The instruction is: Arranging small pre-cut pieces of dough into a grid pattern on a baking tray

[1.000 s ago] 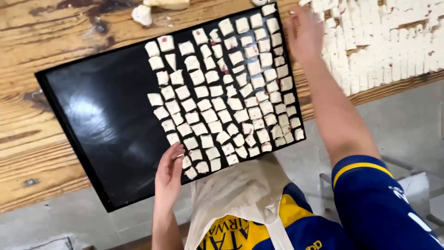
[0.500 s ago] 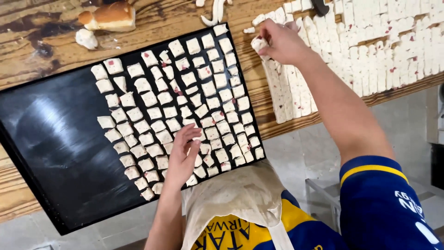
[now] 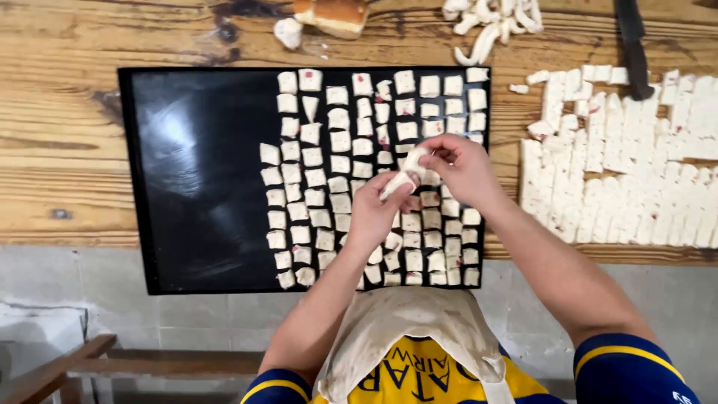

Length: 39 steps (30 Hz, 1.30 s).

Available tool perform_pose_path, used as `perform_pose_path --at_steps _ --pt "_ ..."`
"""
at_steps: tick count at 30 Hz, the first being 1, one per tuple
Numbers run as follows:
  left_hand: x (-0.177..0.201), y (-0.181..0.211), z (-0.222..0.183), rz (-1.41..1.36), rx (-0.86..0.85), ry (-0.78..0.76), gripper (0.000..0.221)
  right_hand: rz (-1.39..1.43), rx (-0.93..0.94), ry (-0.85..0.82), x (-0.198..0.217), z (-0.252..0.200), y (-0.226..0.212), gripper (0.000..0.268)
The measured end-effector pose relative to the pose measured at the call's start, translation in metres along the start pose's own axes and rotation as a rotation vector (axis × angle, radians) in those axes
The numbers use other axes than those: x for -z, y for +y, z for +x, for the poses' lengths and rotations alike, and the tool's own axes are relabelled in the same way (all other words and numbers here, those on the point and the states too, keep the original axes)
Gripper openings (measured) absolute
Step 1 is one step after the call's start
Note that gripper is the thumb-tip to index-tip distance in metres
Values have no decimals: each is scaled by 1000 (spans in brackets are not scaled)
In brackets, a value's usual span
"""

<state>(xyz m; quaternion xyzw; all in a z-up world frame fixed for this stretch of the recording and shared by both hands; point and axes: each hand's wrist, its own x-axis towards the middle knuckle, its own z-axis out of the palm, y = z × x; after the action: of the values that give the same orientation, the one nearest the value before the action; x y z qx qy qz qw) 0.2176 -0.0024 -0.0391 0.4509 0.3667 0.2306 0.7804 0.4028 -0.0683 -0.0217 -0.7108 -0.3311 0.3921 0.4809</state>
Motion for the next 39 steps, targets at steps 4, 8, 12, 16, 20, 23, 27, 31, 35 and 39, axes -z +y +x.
perform_pose_path --at_steps 4,8,12,16,20,23,27,31,35,39 --pt "67 -1 -27 -62 -22 57 19 214 -32 159 -77 47 13 16" --pt "128 17 -54 -194 -36 86 37 -210 175 29 -165 93 -21 25" --pt "181 20 -60 -232 23 325 34 -667 360 -76 -232 130 -25 18" --pt "198 35 -52 -294 -24 338 40 -965 574 52 -251 132 -28 22" --pt "214 27 -22 -524 -4 374 36 -424 272 -236 -252 79 -88 23" --pt "213 26 -9 -598 24 374 35 -343 194 -225 -248 90 -78 13" --pt "216 39 1 -616 16 343 34 -683 424 120 -238 157 -32 9" --pt "220 25 16 -546 -32 393 27 -892 511 124 -244 170 -21 16" --pt "210 43 24 -600 -69 453 26 -568 369 -118 -254 117 -81 23" --pt "196 68 19 -720 -90 402 28 -642 455 -115 -244 127 -70 16"
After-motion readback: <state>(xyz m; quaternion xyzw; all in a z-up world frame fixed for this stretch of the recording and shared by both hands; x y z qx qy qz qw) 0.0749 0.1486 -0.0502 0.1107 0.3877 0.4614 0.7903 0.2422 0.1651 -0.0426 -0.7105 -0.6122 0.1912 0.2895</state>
